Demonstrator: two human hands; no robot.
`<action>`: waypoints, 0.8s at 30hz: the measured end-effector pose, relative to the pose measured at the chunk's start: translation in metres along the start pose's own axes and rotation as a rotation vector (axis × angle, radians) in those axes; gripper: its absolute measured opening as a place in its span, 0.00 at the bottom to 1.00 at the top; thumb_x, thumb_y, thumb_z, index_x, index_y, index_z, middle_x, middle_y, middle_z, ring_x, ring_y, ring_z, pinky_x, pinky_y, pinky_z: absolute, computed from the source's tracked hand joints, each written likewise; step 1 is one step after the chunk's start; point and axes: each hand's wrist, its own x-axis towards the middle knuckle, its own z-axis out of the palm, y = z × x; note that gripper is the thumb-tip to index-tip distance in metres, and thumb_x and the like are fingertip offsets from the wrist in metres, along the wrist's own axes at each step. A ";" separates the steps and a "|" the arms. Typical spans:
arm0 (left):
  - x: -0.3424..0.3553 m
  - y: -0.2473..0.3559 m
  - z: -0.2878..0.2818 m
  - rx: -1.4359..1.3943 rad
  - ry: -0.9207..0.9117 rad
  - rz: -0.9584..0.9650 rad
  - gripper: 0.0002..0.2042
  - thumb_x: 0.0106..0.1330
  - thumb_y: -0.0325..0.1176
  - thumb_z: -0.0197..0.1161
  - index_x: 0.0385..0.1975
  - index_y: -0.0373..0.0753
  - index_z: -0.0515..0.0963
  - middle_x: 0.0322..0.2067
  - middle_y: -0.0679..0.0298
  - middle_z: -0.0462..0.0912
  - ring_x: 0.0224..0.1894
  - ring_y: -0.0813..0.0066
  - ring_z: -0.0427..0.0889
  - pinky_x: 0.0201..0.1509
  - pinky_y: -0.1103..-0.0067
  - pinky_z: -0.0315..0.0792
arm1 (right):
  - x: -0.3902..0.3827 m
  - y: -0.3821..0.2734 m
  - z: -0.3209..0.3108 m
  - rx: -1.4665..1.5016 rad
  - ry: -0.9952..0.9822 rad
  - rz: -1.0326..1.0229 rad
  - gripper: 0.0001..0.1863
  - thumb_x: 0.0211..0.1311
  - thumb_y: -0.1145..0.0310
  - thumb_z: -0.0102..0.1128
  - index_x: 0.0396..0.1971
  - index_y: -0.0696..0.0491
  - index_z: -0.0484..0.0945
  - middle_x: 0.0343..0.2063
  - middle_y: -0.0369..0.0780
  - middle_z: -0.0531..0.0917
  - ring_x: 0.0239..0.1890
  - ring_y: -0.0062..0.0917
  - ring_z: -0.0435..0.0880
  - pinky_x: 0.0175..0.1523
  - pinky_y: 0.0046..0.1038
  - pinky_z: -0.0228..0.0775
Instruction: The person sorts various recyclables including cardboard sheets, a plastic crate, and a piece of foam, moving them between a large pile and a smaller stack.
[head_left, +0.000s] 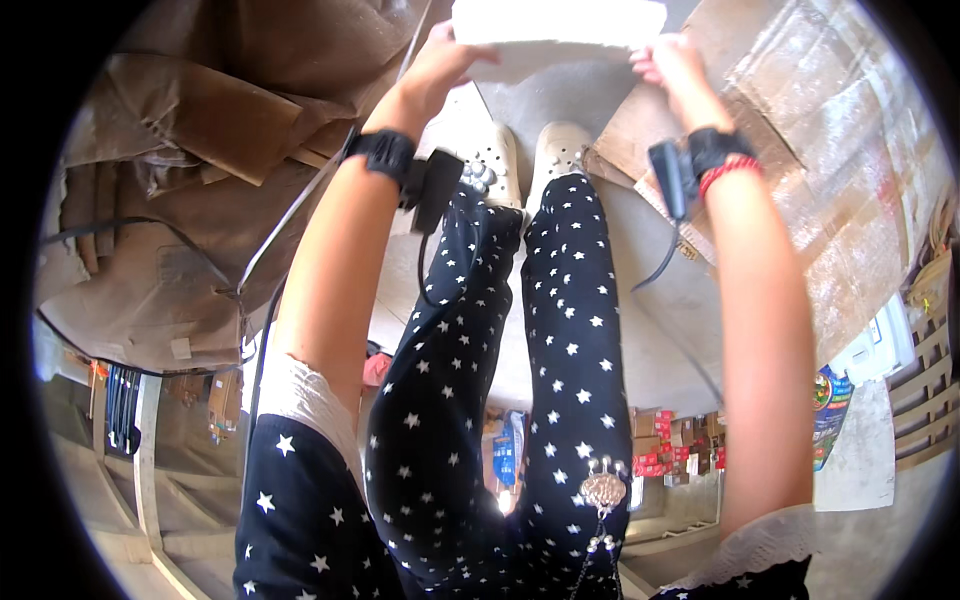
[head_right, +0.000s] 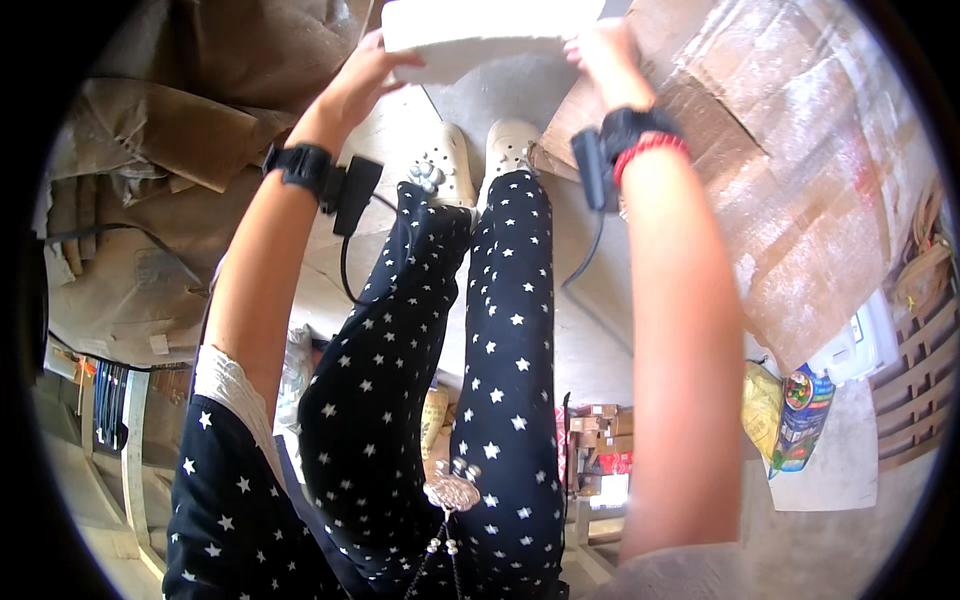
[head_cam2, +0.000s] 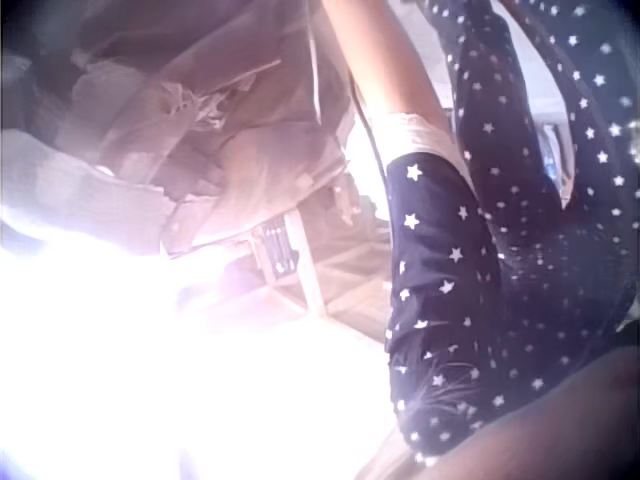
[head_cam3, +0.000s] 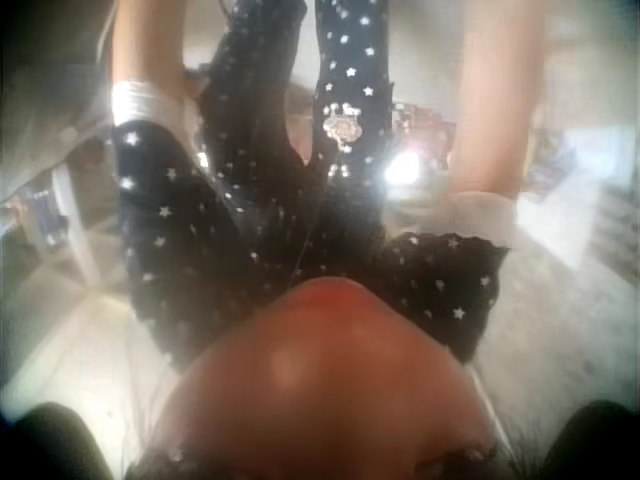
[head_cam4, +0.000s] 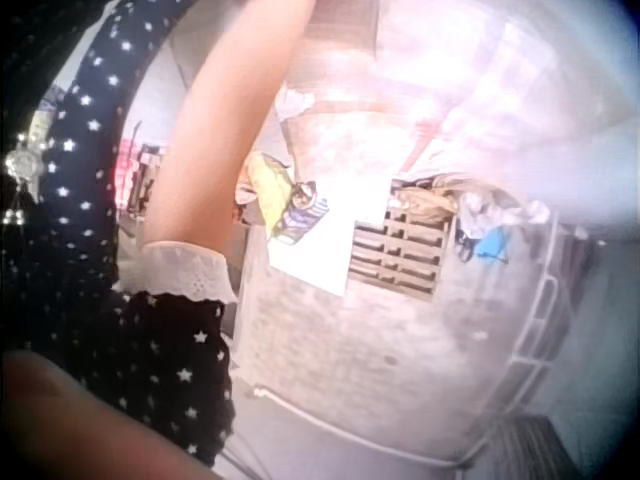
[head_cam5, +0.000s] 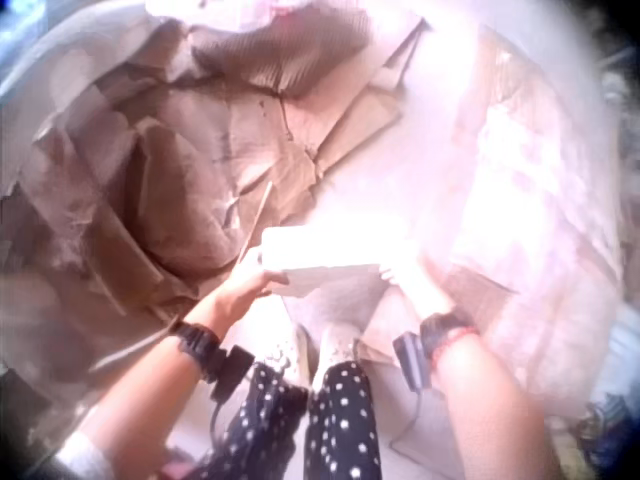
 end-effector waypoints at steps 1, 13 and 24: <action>-0.012 -0.010 -0.016 -0.069 0.091 -0.048 0.23 0.47 0.31 0.57 0.46 0.39 0.64 0.42 0.61 0.69 0.47 0.68 0.65 0.53 0.68 0.56 | -0.029 -0.007 0.012 0.098 -0.012 -0.023 0.09 0.54 0.73 0.42 0.33 0.57 0.69 0.24 0.39 0.78 0.23 0.19 0.76 0.26 0.16 0.68; -0.278 0.158 -0.012 -0.143 -0.290 0.219 0.18 0.43 0.22 0.55 0.39 0.36 0.71 0.33 0.65 0.74 0.36 0.78 0.72 0.37 0.80 0.70 | -0.346 -0.055 -0.065 -0.014 0.557 -0.101 0.09 0.55 0.65 0.43 0.26 0.54 0.69 0.20 0.41 0.74 0.24 0.27 0.72 0.31 0.31 0.65; -0.518 0.295 0.026 -0.129 -0.073 0.645 0.08 0.41 0.24 0.52 0.23 0.33 0.72 0.20 0.68 0.71 0.25 0.80 0.68 0.29 0.84 0.64 | -0.584 -0.152 -0.166 0.874 0.309 -0.332 0.10 0.49 0.69 0.51 0.33 0.54 0.67 0.26 0.36 0.75 0.29 0.24 0.76 0.34 0.24 0.66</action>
